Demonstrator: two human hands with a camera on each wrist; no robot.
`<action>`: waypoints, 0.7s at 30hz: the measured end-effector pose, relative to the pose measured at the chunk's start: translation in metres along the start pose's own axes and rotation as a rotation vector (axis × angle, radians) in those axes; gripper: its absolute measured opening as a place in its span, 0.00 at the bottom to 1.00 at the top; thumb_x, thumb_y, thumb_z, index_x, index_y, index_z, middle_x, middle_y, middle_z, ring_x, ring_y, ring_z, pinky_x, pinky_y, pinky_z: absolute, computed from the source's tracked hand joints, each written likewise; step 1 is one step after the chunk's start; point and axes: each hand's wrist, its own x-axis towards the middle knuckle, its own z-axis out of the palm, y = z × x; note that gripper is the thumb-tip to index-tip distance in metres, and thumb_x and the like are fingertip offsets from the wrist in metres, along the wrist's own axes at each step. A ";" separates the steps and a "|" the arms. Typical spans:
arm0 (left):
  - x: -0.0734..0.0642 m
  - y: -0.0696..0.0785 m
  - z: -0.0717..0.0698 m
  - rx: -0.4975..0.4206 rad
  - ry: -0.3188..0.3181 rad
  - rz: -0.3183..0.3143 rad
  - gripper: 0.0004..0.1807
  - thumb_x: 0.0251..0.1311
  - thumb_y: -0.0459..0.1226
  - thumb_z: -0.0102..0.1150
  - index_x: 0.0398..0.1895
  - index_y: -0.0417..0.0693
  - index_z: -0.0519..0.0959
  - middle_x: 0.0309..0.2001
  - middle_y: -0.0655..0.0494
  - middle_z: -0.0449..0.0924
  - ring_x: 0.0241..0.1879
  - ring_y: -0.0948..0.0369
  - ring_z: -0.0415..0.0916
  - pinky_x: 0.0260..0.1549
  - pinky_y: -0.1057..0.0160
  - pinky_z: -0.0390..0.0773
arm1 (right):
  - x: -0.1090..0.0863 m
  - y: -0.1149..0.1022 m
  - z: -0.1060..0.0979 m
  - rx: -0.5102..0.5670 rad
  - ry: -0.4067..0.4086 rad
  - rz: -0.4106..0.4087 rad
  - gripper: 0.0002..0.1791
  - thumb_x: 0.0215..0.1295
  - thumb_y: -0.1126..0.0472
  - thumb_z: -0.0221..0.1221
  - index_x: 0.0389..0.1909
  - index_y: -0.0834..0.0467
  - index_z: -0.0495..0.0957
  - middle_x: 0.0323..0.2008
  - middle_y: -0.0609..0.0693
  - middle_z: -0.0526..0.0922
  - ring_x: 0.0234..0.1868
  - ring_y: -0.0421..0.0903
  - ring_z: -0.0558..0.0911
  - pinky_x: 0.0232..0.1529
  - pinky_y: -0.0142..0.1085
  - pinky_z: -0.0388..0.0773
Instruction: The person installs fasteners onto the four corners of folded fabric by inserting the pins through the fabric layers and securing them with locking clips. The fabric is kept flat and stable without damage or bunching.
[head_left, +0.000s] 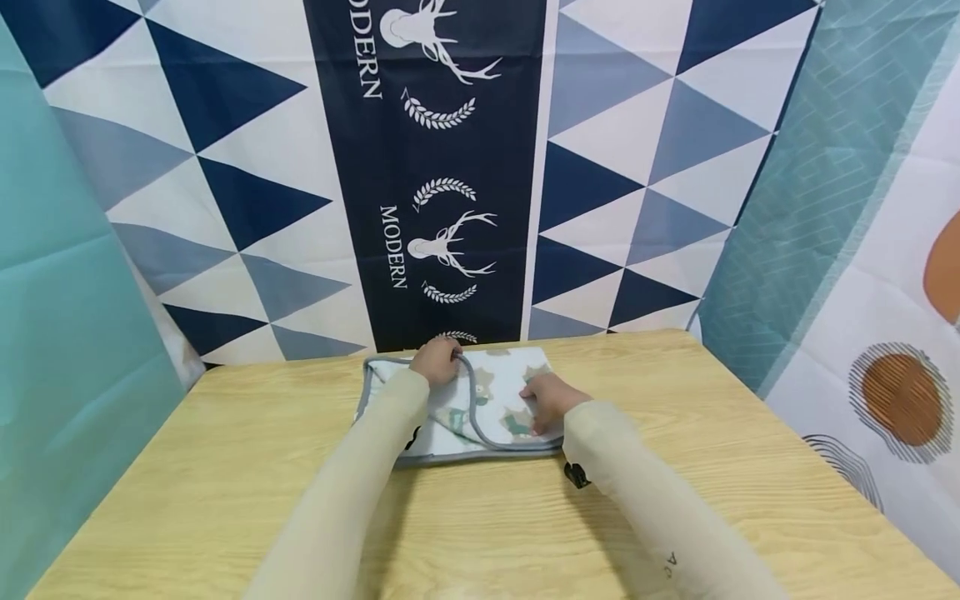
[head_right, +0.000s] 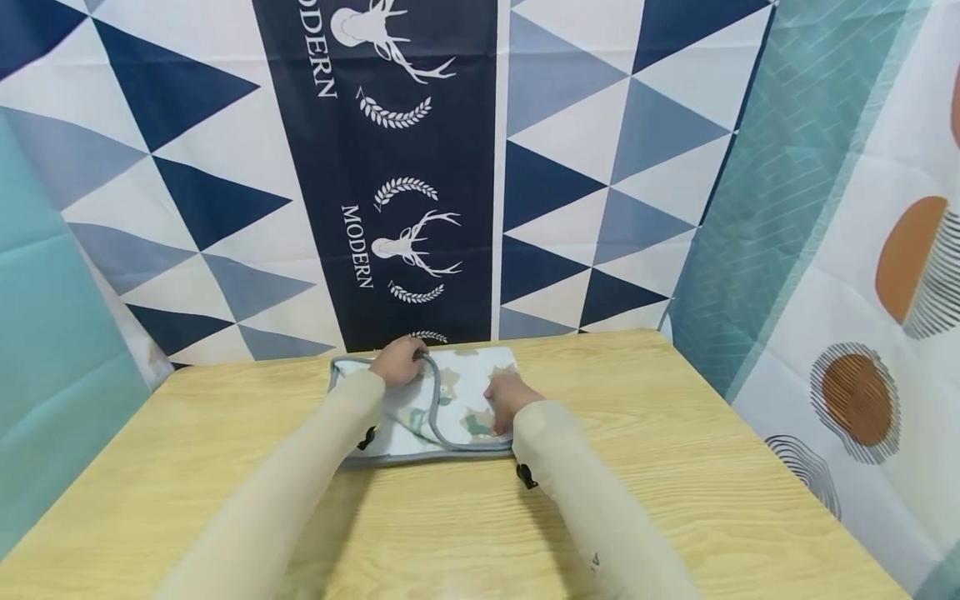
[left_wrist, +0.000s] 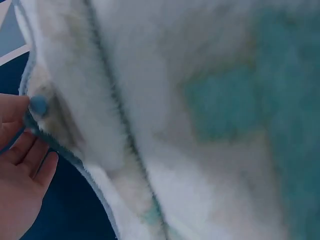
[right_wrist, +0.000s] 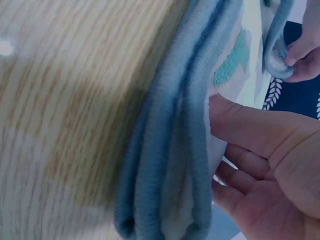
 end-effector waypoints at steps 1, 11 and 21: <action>-0.001 0.000 -0.003 0.000 0.017 -0.001 0.10 0.64 0.33 0.52 0.45 0.44 0.81 0.45 0.49 0.82 0.46 0.55 0.76 0.50 0.57 0.77 | 0.001 0.000 -0.001 0.005 -0.002 0.003 0.39 0.43 0.65 0.75 0.61 0.63 0.73 0.62 0.61 0.74 0.65 0.58 0.71 0.67 0.47 0.70; -0.027 -0.004 -0.046 -0.053 0.061 0.227 0.05 0.63 0.31 0.57 0.38 0.41 0.81 0.39 0.48 0.83 0.41 0.57 0.79 0.46 0.60 0.80 | 0.006 0.021 -0.011 -0.027 0.028 -0.082 0.38 0.42 0.63 0.75 0.58 0.66 0.75 0.58 0.63 0.77 0.60 0.59 0.74 0.64 0.48 0.72; -0.095 -0.042 -0.061 -0.097 0.086 0.397 0.05 0.61 0.28 0.58 0.36 0.44 0.82 0.37 0.52 0.84 0.41 0.56 0.81 0.44 0.58 0.82 | -0.004 0.061 -0.016 -0.001 0.037 -0.100 0.37 0.43 0.62 0.74 0.58 0.67 0.75 0.58 0.66 0.76 0.59 0.62 0.74 0.63 0.53 0.70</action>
